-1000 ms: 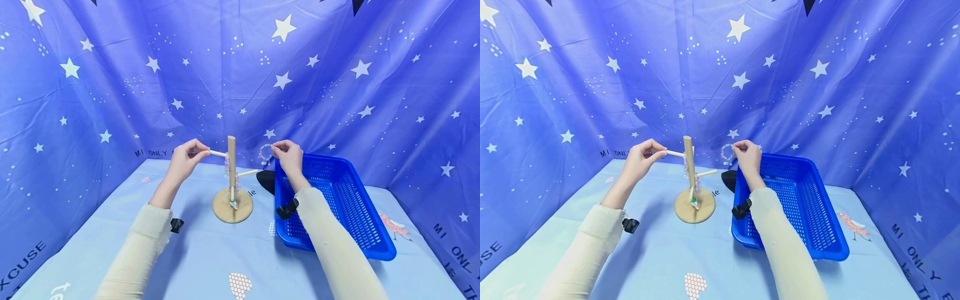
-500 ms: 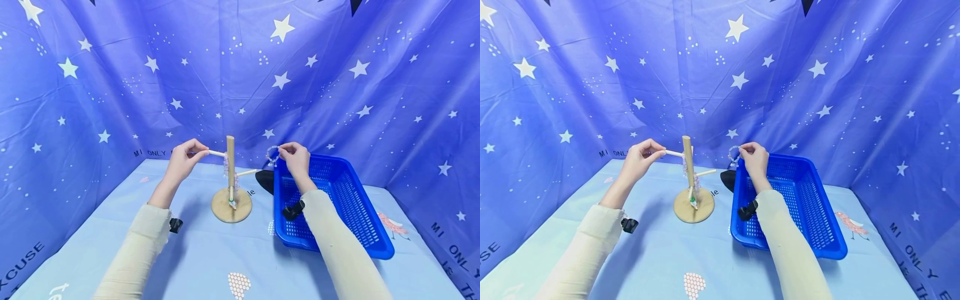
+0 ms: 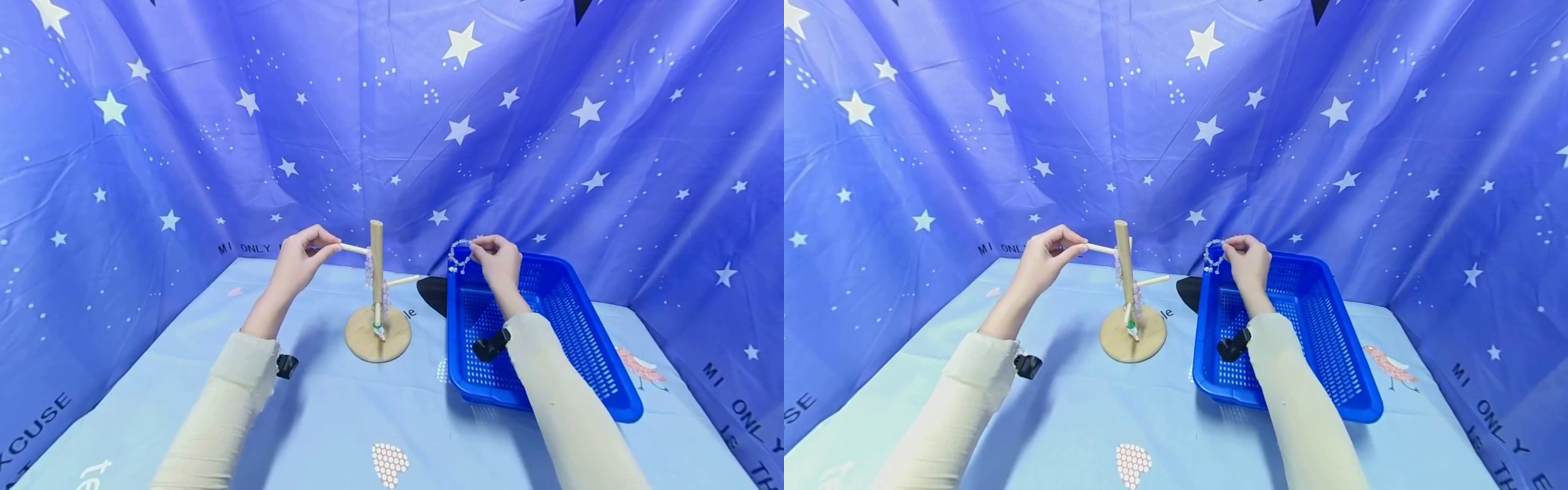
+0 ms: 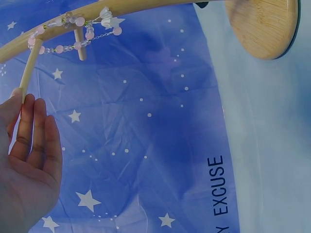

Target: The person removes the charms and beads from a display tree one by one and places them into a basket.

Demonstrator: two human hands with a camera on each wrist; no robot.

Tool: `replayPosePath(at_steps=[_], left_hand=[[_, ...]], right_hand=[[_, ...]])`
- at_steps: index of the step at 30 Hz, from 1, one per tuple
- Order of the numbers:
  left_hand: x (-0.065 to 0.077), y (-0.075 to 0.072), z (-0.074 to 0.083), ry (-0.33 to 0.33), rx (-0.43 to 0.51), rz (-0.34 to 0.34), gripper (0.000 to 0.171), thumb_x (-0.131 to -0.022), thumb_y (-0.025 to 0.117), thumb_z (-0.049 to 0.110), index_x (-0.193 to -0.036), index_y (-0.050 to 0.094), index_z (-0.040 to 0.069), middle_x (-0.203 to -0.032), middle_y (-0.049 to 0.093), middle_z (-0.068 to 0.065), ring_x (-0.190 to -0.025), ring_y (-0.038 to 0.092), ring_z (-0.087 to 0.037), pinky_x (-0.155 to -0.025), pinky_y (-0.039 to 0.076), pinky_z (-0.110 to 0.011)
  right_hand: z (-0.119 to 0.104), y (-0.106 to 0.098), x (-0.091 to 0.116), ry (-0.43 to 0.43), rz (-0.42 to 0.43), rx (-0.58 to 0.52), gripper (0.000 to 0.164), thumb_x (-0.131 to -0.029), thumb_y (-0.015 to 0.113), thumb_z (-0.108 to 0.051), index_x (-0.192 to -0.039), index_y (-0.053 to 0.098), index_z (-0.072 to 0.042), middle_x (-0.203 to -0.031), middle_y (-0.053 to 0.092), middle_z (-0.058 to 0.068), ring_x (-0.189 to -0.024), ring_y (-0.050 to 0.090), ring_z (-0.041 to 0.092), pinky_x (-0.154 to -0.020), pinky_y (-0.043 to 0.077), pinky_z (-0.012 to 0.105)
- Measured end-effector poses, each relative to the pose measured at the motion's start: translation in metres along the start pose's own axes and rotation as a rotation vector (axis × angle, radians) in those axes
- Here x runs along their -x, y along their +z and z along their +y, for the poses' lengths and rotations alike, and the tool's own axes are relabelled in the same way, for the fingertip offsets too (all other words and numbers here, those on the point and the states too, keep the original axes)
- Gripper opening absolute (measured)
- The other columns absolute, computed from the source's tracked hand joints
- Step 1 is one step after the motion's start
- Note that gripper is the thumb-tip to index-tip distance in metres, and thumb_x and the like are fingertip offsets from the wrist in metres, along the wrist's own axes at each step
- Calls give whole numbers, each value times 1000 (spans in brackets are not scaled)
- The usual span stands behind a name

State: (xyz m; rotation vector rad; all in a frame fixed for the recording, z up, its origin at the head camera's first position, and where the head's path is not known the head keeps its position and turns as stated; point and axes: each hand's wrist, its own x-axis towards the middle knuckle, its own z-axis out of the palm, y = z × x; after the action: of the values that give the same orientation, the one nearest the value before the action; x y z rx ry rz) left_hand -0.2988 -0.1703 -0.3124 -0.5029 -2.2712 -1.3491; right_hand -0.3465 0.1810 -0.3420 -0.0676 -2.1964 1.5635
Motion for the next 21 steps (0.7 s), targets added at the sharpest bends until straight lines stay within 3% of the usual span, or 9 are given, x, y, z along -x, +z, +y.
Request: replayPosePath(at_steps=[9,14,18,21], left_hand=[[-1,-1,1,0,2,-4,13,-93,71,15,-97,70,2,-98,75,-16,-80,63,-1,-72,53,-13],[-2,-1,0,4,2,-5,13,-93,71,14,-97,70,2,-98,75,-16,-79,62,-2,-71,53,-14],[-1,-1,0,2,-1,-9,13,-93,71,15,-97,71,2,-97,75,-16,-79,62,-3,-70,52,-14],[-1,-1,0,2,-2,-7,13,-93,71,15,-97,71,2,-97,75,-16,-79,62,-3,-70,53,-14]], right_hand=[[12,-11,-4,29,47,82,18,-92,71,-10,-105,73,2,-92,72,10,-61,60,-10,-74,60,23],[21,-16,-7,58,57,123,19,-93,70,-12,-106,73,1,-97,74,14,-60,59,-11,-70,59,19],[25,-20,-7,87,46,162,20,-94,70,-13,-108,72,1,-104,74,18,-66,64,-4,-69,58,17],[28,-22,-6,115,22,179,21,-95,68,-14,-110,72,1,-110,73,20,-74,69,3,-75,60,21]])
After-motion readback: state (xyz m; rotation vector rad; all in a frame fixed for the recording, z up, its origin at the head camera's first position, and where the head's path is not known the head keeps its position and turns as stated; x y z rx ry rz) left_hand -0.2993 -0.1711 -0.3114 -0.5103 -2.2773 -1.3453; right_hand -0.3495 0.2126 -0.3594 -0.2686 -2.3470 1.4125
